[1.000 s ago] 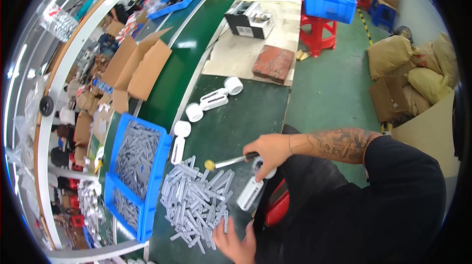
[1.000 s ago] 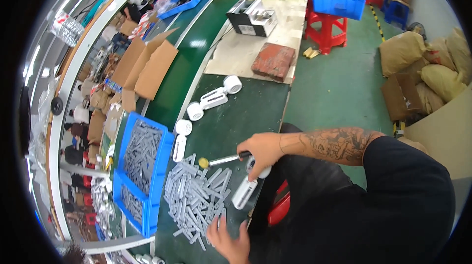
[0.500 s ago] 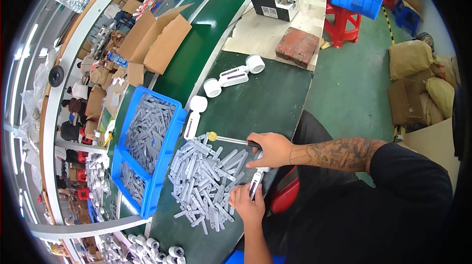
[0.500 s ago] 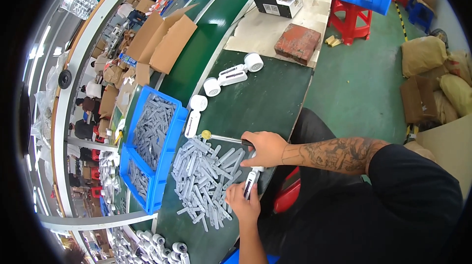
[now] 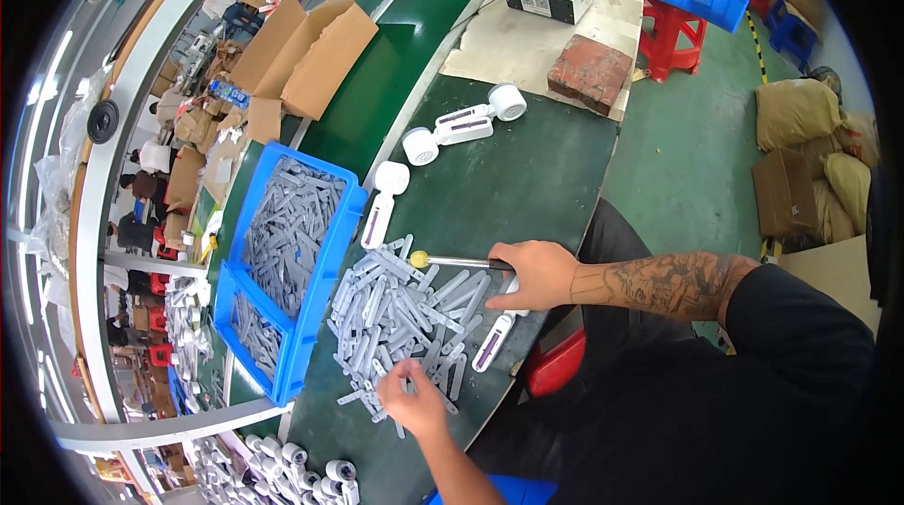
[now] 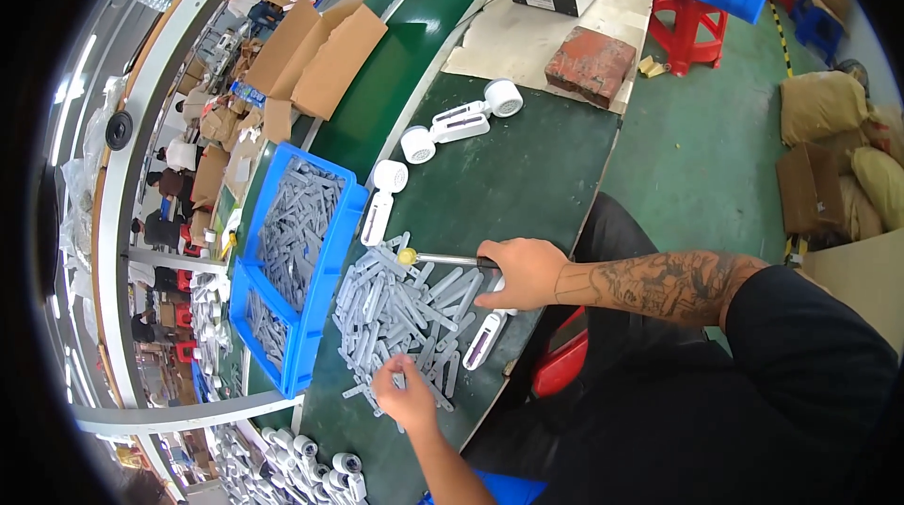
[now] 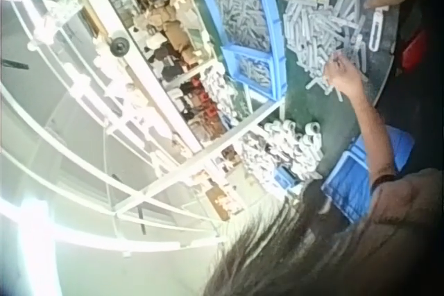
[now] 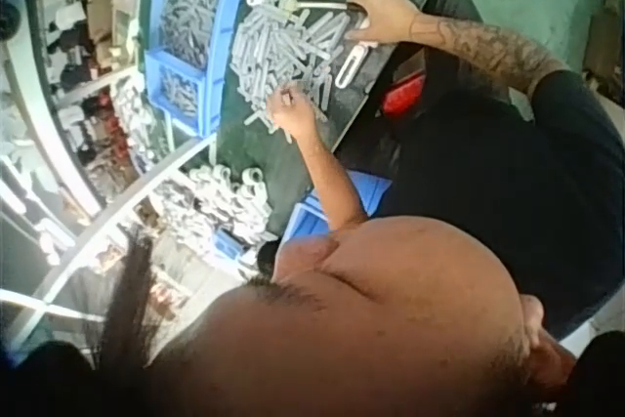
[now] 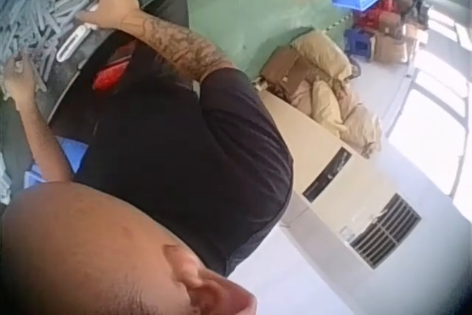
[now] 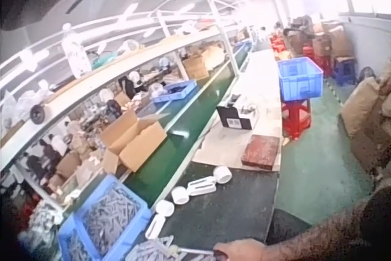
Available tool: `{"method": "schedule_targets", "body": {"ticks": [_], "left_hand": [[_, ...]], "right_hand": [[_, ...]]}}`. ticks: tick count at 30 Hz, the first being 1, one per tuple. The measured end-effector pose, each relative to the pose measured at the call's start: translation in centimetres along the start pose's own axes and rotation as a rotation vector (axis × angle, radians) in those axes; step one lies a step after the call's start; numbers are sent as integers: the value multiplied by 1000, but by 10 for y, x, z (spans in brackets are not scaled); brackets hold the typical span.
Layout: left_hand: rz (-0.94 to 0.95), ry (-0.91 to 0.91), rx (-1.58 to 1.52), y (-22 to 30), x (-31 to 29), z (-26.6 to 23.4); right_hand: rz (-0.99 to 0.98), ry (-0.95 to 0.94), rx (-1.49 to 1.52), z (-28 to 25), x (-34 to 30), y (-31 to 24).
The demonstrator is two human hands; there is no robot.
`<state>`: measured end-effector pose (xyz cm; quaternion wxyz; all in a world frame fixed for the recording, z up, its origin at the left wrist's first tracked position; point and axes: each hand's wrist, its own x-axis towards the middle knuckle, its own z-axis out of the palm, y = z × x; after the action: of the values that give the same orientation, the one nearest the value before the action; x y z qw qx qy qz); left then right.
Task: The person assembles plastic components by inserting purple plastic inserts and grey plastic strips into a white plastic housing, then tapping them into place with a small hammer.
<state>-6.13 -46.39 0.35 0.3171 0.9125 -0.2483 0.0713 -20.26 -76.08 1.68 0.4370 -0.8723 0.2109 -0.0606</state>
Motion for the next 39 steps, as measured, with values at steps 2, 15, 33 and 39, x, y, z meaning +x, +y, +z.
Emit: {"method": "schedule_targets", "body": {"ticks": [2, 15, 33, 39], "left_hand": [[171, -32, 90, -3, 27, -3], [638, -157, 235, 3, 84, -11], [176, -11, -81, 61, 21, 51], [372, -276, -221, 94, -2, 30]], "right_hand": [[-2, -9, 2, 0, 2, -1], [-16, -39, -51, 4, 8, 2], [-57, -40, -35, 12, 17, 5], [-65, -28, -46, 10, 16, 4]]}}
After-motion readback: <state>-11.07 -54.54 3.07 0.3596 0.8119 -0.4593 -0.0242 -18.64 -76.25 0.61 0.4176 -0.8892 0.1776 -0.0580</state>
